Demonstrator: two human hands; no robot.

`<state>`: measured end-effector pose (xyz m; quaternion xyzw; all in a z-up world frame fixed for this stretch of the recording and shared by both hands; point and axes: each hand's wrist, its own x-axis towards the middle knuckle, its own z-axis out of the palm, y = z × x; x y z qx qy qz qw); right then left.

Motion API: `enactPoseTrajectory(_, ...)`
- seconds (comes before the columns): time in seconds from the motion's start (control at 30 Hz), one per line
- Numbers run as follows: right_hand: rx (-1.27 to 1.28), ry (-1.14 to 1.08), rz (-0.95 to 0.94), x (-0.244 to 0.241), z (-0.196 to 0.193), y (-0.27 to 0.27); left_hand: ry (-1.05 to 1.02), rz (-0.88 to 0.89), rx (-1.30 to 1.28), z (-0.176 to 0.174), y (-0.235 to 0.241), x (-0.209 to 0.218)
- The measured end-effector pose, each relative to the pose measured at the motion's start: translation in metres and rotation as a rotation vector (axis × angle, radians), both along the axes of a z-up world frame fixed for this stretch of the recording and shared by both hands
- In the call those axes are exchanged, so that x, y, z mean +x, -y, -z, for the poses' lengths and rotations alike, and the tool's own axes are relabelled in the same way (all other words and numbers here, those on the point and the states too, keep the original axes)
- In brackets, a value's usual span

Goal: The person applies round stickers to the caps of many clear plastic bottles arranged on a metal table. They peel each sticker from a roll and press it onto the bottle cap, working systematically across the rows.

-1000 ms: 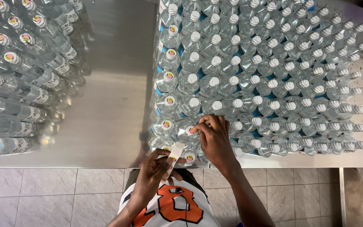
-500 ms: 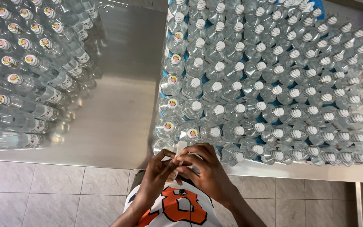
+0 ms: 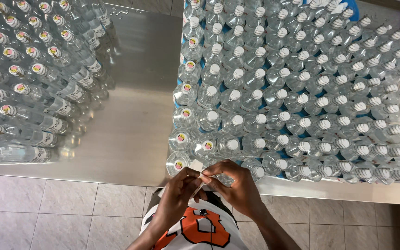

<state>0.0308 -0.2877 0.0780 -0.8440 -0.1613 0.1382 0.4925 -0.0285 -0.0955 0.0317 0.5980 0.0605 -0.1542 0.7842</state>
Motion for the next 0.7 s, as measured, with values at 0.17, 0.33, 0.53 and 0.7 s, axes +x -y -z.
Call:
enactPoseTrajectory(0.17,0.153,-0.332,0.033,0.013,0.007,0.012,-0.012,0.01,0.189,0.005,0.006,-0.005)
enactPoseTrajectory(0.33,0.236,-0.531,0.031,0.025,0.017,0.02,0.025,0.052,0.212,-0.006,0.003,-0.002)
enactPoseTrajectory(0.53,0.014,-0.046,0.007,0.066,0.042,0.029,-0.036,-0.01,0.022,-0.012,-0.01,-0.001)
enactPoseTrajectory(0.7,-0.139,0.59,0.002,0.126,0.057,0.014,-0.096,-0.086,-0.057,-0.003,-0.02,-0.001)
